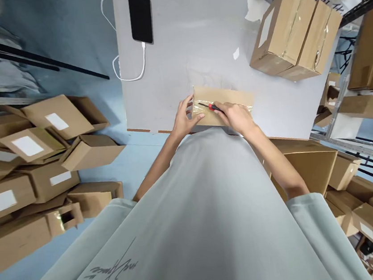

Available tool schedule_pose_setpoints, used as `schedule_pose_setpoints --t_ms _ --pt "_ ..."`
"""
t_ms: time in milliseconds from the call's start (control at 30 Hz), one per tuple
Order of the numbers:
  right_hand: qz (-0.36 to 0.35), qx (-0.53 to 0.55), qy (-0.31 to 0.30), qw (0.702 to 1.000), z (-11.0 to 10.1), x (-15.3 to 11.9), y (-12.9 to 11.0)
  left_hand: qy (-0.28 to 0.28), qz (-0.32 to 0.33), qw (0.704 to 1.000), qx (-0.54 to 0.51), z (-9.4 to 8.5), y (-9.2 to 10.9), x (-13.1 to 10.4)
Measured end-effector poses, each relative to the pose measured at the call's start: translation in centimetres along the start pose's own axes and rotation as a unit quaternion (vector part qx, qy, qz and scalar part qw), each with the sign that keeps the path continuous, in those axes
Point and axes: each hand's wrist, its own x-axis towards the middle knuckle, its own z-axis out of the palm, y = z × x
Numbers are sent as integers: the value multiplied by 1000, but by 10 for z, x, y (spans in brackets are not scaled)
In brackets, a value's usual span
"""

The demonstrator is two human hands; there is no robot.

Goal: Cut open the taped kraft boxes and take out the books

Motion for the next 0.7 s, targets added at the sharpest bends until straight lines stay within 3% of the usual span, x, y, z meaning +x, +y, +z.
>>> schedule_pose_setpoints --t_ms 200,533,633,700 --pt "1 -132 -98 986 -15 28 -32 -27 32 998 -42 0 -6 3" --pt "6 -203 -127 971 -17 36 -61 -34 25 997 -65 2 -14 6" --pt "20 -204 -128 970 -16 29 -50 -34 14 997 -73 0 -16 6" --pt "56 -209 -139 966 -16 16 -26 -29 6 997 -74 0 -18 6"
